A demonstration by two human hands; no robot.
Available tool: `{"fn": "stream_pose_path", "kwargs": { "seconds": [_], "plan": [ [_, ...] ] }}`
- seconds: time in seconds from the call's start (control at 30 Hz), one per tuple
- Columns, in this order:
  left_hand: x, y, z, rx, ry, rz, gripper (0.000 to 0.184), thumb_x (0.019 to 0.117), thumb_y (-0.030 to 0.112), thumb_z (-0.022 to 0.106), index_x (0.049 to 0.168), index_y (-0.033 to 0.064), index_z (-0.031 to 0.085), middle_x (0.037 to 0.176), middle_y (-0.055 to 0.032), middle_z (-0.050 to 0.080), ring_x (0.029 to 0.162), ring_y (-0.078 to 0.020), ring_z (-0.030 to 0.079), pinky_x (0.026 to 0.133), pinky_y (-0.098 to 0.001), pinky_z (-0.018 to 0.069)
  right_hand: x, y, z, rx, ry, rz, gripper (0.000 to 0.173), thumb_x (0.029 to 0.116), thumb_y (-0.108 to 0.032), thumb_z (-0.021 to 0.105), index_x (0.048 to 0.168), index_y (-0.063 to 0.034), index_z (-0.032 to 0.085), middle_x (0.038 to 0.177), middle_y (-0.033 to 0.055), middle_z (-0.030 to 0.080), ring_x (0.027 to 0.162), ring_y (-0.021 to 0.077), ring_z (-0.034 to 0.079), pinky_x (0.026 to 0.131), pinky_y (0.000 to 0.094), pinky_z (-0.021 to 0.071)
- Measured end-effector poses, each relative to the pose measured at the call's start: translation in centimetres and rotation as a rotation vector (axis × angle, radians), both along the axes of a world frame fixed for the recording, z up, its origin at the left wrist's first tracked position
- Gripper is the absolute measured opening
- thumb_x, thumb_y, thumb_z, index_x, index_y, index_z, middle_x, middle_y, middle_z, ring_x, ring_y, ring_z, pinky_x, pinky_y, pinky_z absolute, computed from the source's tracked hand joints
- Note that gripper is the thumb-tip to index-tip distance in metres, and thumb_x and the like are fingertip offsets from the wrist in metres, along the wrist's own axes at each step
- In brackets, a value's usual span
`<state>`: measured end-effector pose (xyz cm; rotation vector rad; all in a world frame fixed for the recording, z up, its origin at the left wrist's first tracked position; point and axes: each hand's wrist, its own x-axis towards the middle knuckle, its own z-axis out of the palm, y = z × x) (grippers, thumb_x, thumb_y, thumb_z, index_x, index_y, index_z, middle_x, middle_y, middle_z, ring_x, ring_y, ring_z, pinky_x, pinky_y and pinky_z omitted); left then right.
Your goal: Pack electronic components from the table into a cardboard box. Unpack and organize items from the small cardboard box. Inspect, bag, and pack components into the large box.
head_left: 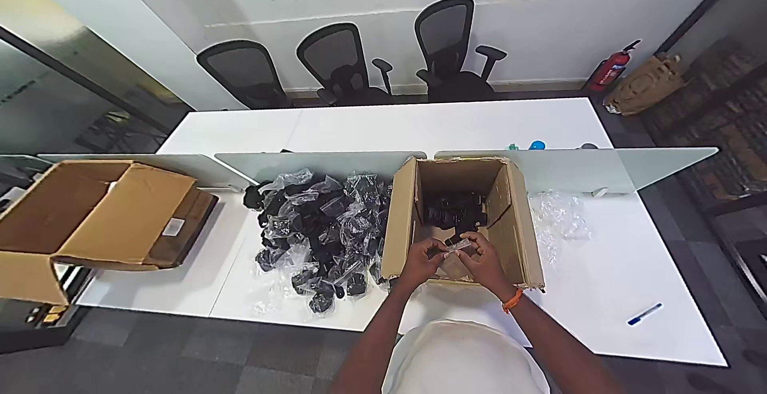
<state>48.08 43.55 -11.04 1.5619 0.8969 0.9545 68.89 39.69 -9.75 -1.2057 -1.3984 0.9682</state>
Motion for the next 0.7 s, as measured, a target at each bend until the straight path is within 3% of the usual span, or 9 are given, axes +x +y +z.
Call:
{"fn": "stream_pose_path", "kwargs": {
  "seconds": [0.33, 0.5, 0.6, 0.7],
  "plan": [
    [0.00, -0.06, -0.10, 0.009, 0.056, -0.007, 0.013, 0.0898, 0.008, 0.075, 0.099, -0.0004, 0.072, 0.095, -0.0077, 0.075, 0.085, -0.0121, 0.071, 0.083, -0.0317, 0.0601, -0.06, -0.07, -0.23, -0.062, -0.082, 0.040, 0.042, 0.0885, -0.013, 0.076, 0.127, -0.0043, 0.061, 0.110, 0.0065, 0.072, 0.091, 0.0104, 0.071, 0.081, 0.0284, 0.0611],
    [0.01, -0.09, -0.09, 0.051, 0.121, -0.046, 0.010, 0.0894, 0.009, 0.073, 0.096, 0.0017, 0.071, 0.093, -0.0061, 0.074, 0.087, -0.0107, 0.070, 0.083, -0.0320, 0.0585, 0.00, -0.17, -0.15, -0.070, -0.098, 0.074, 0.036, 0.0876, -0.013, 0.074, 0.121, -0.0057, 0.062, 0.096, 0.0035, 0.071, 0.072, 0.0086, 0.064, 0.066, 0.0263, 0.0562],
    [-0.02, -0.07, -0.16, 0.064, 0.119, -0.060, 0.010, 0.0891, 0.009, 0.072, 0.095, 0.0019, 0.070, 0.092, -0.0060, 0.073, 0.083, -0.0104, 0.068, 0.079, -0.0311, 0.0576, -0.04, -0.14, -0.14, -0.076, -0.097, 0.089, 0.037, 0.0874, -0.011, 0.074, 0.122, -0.0055, 0.061, 0.101, 0.0046, 0.070, 0.076, 0.0095, 0.065, 0.069, 0.0271, 0.0573],
    [0.07, -0.03, -0.17, 0.036, 0.103, -0.036, 0.010, 0.0896, 0.008, 0.071, 0.095, 0.0004, 0.068, 0.093, -0.0076, 0.073, 0.082, -0.0116, 0.069, 0.078, -0.0314, 0.0580, -0.14, -0.07, 0.10, -0.092, -0.089, 0.079, 0.044, 0.0882, -0.013, 0.074, 0.128, -0.0034, 0.058, 0.115, 0.0079, 0.068, 0.091, 0.0101, 0.068, 0.080, 0.0279, 0.0596]
  ]
}}
